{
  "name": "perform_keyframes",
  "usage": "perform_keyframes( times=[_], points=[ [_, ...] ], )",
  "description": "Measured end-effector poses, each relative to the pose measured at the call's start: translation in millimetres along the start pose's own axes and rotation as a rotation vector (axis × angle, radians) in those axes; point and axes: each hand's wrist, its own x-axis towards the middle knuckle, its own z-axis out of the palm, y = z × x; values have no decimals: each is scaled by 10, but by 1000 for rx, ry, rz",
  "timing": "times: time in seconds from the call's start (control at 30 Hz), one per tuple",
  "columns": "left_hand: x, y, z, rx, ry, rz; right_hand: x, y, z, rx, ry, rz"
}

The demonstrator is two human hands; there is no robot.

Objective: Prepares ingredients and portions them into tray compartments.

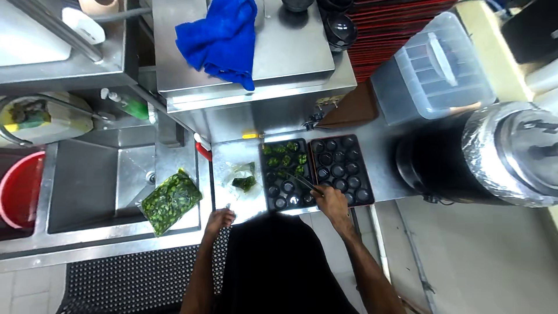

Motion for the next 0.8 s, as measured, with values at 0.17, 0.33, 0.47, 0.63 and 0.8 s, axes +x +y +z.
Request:
perform_keyframes(
  times=[0.17, 0.33, 0.47, 0.63, 0.8],
  points=[
    [2, -6, -10, 5, -8, -6, -19, 15, 29, -37, -11, 5],
    [-21, 16, -8, 21, -4, 5, -149, -150, -101, 95, 4, -118],
    [-18, 27, 7, 24, -1, 6, -378, -565, -164, 72, -96, -295],
    [-28, 35, 10, 24, 7, 5, -370, -1207, 229, -155, -165, -289],
    [19, -14, 8, 19, 2, -2, -243, -1550, 520, -230, -166, -335]
  ],
)
